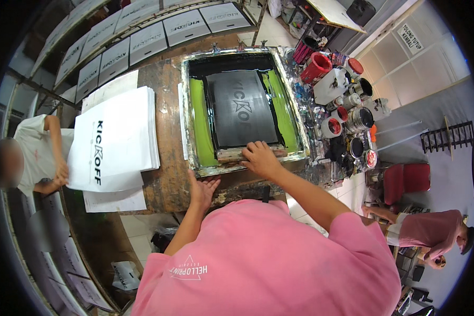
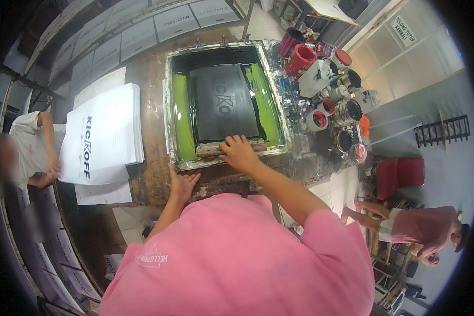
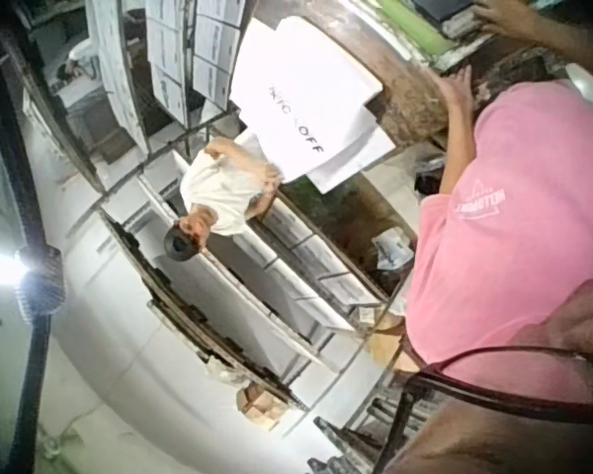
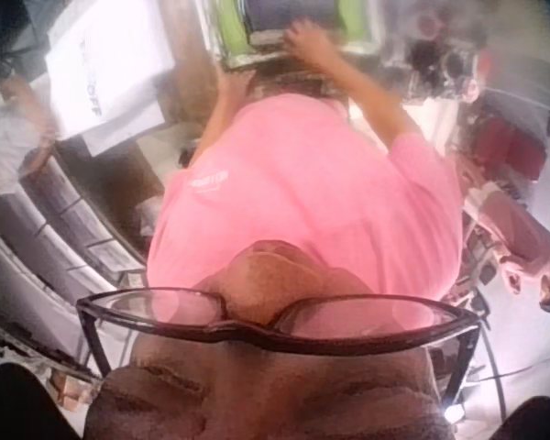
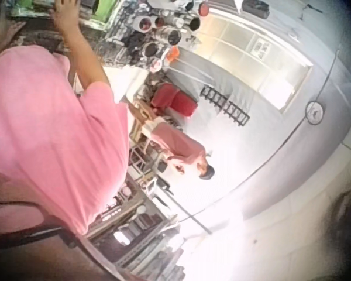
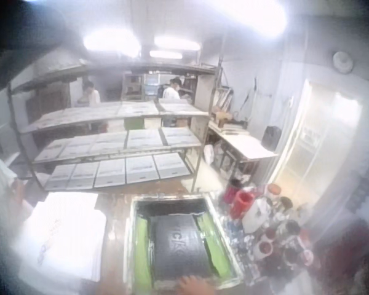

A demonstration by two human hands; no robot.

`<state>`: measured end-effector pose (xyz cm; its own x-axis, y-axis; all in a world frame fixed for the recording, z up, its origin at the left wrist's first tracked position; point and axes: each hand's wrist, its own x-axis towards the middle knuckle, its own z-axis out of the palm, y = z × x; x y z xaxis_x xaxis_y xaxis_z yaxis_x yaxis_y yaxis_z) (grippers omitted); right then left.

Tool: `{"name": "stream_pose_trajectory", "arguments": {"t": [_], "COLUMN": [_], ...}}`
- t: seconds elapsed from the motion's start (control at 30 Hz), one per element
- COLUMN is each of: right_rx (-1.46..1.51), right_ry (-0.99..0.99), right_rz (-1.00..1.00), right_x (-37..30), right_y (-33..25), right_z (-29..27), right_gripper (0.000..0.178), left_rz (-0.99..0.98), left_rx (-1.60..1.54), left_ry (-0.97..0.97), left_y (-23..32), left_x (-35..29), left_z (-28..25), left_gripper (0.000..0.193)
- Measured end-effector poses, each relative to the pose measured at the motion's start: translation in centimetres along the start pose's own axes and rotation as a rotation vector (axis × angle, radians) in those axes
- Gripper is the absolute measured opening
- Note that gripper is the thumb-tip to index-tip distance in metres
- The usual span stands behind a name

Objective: The person performs screen printing on white bags, using a squeegee to apply black ink through a screen and then placing the finished bags onto drying racks.

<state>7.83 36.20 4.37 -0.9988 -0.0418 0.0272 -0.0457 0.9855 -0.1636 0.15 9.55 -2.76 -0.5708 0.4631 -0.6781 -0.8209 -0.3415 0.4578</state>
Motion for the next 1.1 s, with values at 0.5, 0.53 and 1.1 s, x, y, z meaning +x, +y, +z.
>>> {"name": "stream_pose_trajectory", "arguments": {"t": [0.5, 0.53, 1.1], "right_rx": [-0.151, -0.156, -0.075], "right_ry": [0.592, 0.608, 0.650], "right_rz": [0.015, 0.006, -0.009], "right_x": [10.4, 11.1, 18.4], "right_y": [-0.7, -0.3, 2.9], "right_z": [-21.6, -22.3, -30.1], "right_gripper": [0.033, 0.033, 0.039], "left_rz": [0.897, 0.778, 1.167], "left_rx": [1.505, 1.839, 1.489], "left_ry": [0.011, 0.288, 0.208], "left_y": [9.0, 6.9, 9.9], "left_x": [-1.9, -0.5, 3.4], "left_z": [7.9, 7.3, 14.7], "left_gripper": [0.102, 0.099, 0.050]}}
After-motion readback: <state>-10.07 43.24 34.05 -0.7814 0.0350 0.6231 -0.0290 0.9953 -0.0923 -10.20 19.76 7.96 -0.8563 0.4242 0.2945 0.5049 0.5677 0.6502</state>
